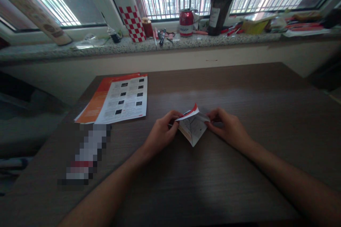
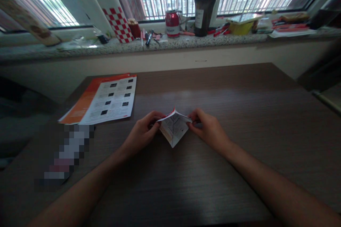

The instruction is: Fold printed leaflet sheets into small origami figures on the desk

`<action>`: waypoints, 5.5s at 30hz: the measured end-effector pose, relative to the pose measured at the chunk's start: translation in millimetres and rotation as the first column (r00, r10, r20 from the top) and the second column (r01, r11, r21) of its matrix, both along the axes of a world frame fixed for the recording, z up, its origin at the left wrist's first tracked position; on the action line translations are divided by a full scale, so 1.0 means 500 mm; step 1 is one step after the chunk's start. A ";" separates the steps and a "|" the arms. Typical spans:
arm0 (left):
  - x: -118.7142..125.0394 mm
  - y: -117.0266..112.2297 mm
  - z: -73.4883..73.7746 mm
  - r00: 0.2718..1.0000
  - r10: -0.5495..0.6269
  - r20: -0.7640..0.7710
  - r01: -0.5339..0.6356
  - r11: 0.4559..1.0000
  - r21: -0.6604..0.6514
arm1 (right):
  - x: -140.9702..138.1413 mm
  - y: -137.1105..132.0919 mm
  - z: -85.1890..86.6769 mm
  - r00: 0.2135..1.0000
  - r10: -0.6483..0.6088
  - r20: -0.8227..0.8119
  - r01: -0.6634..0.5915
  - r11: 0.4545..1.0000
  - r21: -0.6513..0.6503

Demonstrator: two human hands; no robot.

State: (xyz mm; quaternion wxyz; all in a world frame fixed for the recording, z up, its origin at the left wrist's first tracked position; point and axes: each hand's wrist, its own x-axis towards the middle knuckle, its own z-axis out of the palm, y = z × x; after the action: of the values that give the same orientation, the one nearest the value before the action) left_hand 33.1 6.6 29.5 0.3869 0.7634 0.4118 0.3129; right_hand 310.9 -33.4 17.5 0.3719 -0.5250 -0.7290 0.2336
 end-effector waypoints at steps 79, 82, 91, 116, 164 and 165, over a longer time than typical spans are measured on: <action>0.011 0.039 -0.029 0.863 -0.241 -0.444 0.369 0.901 0.229 | 0.024 0.010 -0.009 0.840 0.303 0.450 -0.363 0.931 0.049; 0.012 0.040 -0.029 0.850 -0.237 -0.470 0.376 0.898 0.229 | 0.024 0.011 -0.011 0.833 0.312 0.458 -0.369 0.929 0.038; 0.018 0.037 -0.024 0.838 -0.214 -0.502 0.371 0.898 0.235 | 0.026 0.013 -0.013 0.846 0.319 0.428 -0.361 0.932 0.017; 0.014 0.040 -0.042 0.857 -0.181 -0.483 0.342 0.901 0.268 | 0.011 0.025 -0.022 0.812 0.317 0.490 -0.378 0.926 0.027; -0.003 0.000 -0.006 0.878 -0.281 -0.388 0.416 0.849 0.325 | -0.001 0.002 0.006 0.877 0.378 0.298 -0.394 0.919 -0.006; -0.002 -0.001 -0.006 0.878 -0.282 -0.387 0.415 0.851 0.321 | -0.001 0.002 0.005 0.877 0.376 0.298 -0.393 0.919 -0.003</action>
State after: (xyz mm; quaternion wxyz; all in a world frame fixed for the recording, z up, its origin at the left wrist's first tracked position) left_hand 32.3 6.0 26.6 0.2025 0.9289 0.2510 0.1822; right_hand 310.2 -32.3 20.1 0.2210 -0.3875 -0.8720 0.2014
